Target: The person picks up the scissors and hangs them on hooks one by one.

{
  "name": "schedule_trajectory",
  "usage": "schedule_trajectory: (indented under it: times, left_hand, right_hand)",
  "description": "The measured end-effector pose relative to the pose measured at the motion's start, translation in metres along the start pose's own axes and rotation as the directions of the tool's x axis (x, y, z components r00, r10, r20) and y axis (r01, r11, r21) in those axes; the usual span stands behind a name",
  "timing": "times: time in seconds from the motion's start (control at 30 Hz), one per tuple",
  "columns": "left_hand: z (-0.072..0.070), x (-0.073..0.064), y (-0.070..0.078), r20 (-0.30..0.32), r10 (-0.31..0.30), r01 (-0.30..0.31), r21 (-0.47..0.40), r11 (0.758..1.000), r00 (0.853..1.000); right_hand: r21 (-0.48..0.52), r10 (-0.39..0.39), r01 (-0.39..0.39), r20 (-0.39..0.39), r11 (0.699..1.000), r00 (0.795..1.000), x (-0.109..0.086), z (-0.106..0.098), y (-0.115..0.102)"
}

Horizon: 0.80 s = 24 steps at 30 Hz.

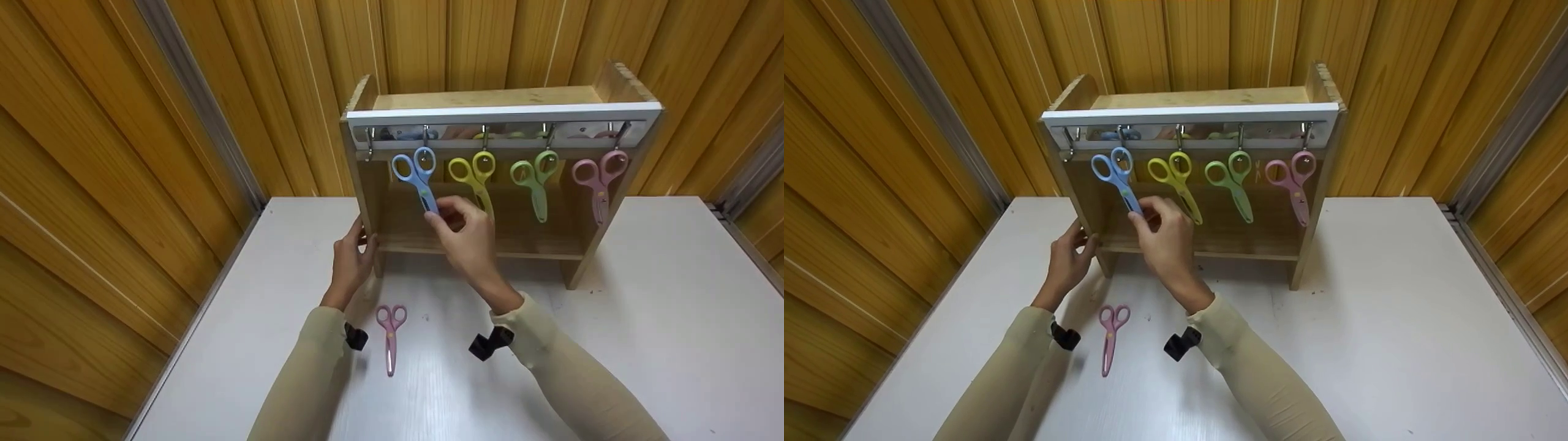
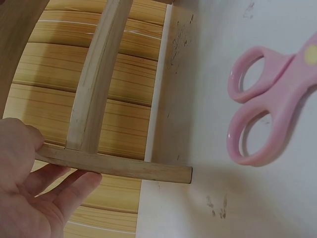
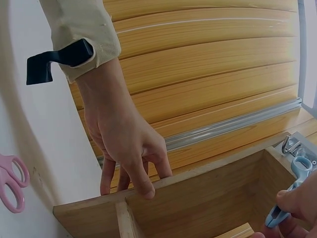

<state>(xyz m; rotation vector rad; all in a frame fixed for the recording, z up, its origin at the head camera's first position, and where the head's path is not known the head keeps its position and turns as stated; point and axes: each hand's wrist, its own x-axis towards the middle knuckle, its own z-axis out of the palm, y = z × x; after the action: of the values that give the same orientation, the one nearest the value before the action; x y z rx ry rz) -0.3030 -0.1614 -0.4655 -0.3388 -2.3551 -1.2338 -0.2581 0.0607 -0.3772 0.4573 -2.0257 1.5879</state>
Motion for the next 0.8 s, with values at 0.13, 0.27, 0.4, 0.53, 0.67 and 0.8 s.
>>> schedule_trajectory:
  times: [0.13,0.27,0.4,0.53,0.67,0.8]
  left_hand:
    - [0.0002,0.0001,0.0002,0.0,-0.002,0.002,-0.004,1.0,1.0]
    - [0.0006,0.0,-0.001,-0.006,0.003,-0.003,-0.029,1.0,1.0]
    - [0.0007,0.0006,-0.0015,-0.009,0.007,-0.007,-0.035,0.999,1.0]
    - [0.0007,0.0006,-0.0009,-0.011,0.002,-0.002,-0.035,0.999,1.0]
    - [0.0007,0.0005,-0.0006,-0.01,0.001,-0.001,-0.043,0.999,1.0]
    - [0.0005,0.0006,-0.001,-0.008,0.008,-0.008,-0.043,0.999,1.0]
  right_hand:
    - [0.008,-0.004,0.004,-0.013,1.0,1.0,0.0013,0.0016,0.0025]
    - [0.008,0.004,-0.003,-0.014,1.0,1.0,0.0013,0.0029,0.0043]
    - [0.008,0.019,-0.019,-0.015,1.0,1.0,0.0012,0.0038,0.0056]
    - [0.007,0.023,-0.023,-0.016,1.0,1.0,0.0011,0.0048,0.0074]
    - [0.004,0.022,-0.022,-0.017,1.0,1.0,0.0012,0.0057,0.0088]
    - [0.003,0.023,-0.022,-0.022,1.0,0.999,0.0016,0.0062,0.0102]
